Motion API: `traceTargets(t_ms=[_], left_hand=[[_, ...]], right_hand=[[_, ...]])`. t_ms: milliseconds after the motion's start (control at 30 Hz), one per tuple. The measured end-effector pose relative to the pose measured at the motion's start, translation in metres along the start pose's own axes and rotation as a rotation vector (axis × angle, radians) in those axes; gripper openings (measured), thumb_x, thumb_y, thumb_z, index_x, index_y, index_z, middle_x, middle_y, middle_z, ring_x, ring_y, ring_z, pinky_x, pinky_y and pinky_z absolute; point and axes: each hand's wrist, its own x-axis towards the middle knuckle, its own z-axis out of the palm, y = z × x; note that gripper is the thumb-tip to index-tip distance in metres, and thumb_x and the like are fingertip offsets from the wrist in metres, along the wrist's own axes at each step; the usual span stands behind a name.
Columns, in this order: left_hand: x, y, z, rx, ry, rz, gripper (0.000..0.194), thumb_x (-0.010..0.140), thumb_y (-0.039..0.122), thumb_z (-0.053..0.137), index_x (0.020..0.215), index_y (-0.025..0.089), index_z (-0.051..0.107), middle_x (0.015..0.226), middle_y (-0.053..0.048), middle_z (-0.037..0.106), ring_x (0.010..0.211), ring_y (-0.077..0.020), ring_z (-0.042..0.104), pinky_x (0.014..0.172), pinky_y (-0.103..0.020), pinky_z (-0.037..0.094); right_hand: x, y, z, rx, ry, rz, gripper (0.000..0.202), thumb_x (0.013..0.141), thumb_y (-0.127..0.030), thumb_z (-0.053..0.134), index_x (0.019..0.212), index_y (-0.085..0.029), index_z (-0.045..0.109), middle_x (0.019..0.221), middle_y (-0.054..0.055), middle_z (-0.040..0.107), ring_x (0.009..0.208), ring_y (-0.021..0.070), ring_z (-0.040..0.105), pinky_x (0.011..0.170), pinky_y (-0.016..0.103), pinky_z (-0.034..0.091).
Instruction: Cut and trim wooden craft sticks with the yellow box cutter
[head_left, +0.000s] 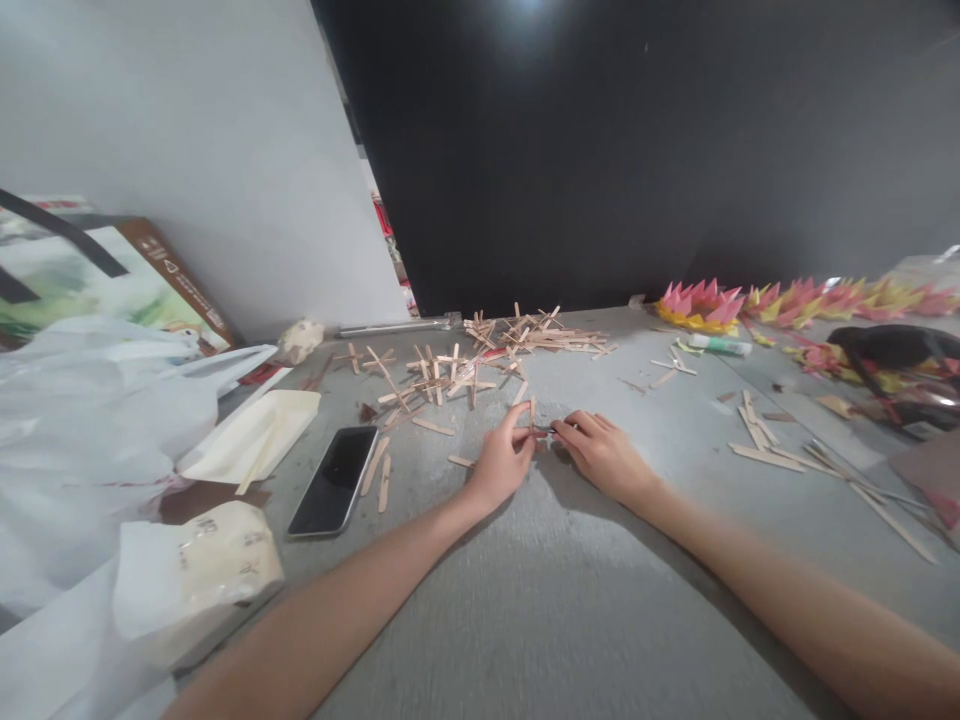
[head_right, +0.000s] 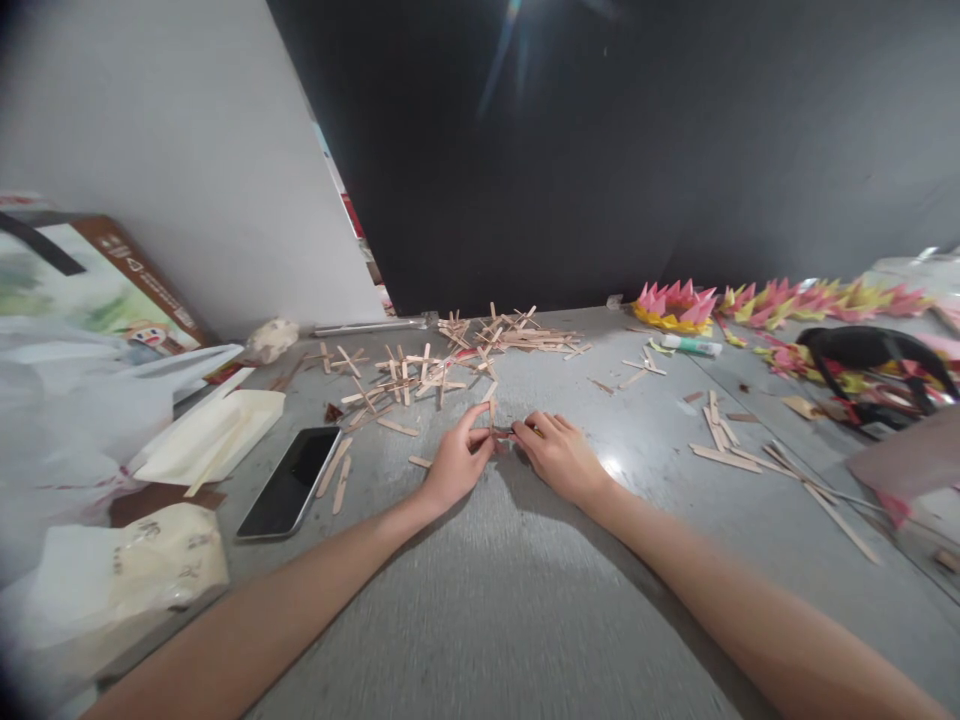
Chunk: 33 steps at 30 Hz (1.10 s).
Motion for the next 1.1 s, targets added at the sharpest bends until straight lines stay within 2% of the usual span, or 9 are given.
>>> traceTargets(t_ms=[200,367,500,733,900,1100], left_hand=[[-0.004,0.007,-0.001,0.144,-0.008,0.049,0.050,0.100,0.017,0.054,0.150,0.017,0.049,0.101,-0.008,0.083,0.100,-0.0206,0.079,0.098,-0.034,0.055],[-0.005,0.008,-0.001,0.136,-0.021,0.054,0.049,0.101,0.017,0.053,0.150,0.018,0.050,0.102,-0.008,0.083,0.100,-0.0204,0.079,0.097,-0.034,0.055],[-0.005,0.008,-0.001,0.111,-0.023,0.046,0.049,0.099,0.017,0.054,0.149,0.019,0.051,0.094,-0.006,0.082,0.094,-0.0213,0.079,0.093,-0.035,0.055],[-0.003,0.000,0.000,0.000,-0.040,-0.012,0.049,0.098,0.024,0.058,0.146,0.021,0.049,0.090,-0.005,0.081,0.081,-0.0203,0.077,0.083,-0.033,0.056],[0.001,-0.001,0.001,-0.136,-0.040,-0.059,0.047,0.092,0.019,0.057,0.139,0.018,0.052,0.077,-0.002,0.074,0.064,-0.0155,0.066,0.070,-0.028,0.052],[0.003,0.001,0.002,-0.315,-0.041,-0.132,0.061,0.085,0.018,0.059,0.144,0.017,0.044,0.067,0.003,0.067,0.058,-0.0140,0.060,0.061,-0.025,0.047]], right_hand=[[-0.002,-0.003,-0.001,0.022,-0.017,0.017,0.019,0.109,-0.019,0.051,0.119,-0.018,0.067,0.102,0.010,0.069,0.086,0.0226,0.066,0.078,0.036,0.050],[-0.002,-0.004,-0.002,0.007,-0.041,-0.004,0.019,0.108,-0.017,0.052,0.120,-0.018,0.065,0.102,0.010,0.068,0.088,0.0244,0.065,0.078,0.038,0.051],[-0.002,-0.007,-0.003,-0.001,-0.040,-0.007,0.018,0.106,-0.016,0.054,0.120,-0.019,0.064,0.103,0.011,0.068,0.088,0.0255,0.066,0.078,0.039,0.051],[-0.004,-0.001,-0.001,-0.001,-0.037,-0.018,0.018,0.107,-0.016,0.052,0.120,-0.020,0.065,0.103,0.010,0.068,0.088,0.0243,0.065,0.078,0.037,0.051],[-0.001,0.004,-0.002,0.067,-0.011,-0.069,0.018,0.110,-0.022,0.050,0.119,-0.019,0.065,0.104,0.009,0.069,0.089,0.0231,0.064,0.081,0.037,0.051],[0.002,0.001,-0.006,0.052,0.001,-0.078,0.022,0.111,-0.024,0.048,0.121,-0.020,0.068,0.103,0.010,0.069,0.089,0.0226,0.064,0.080,0.037,0.050]])
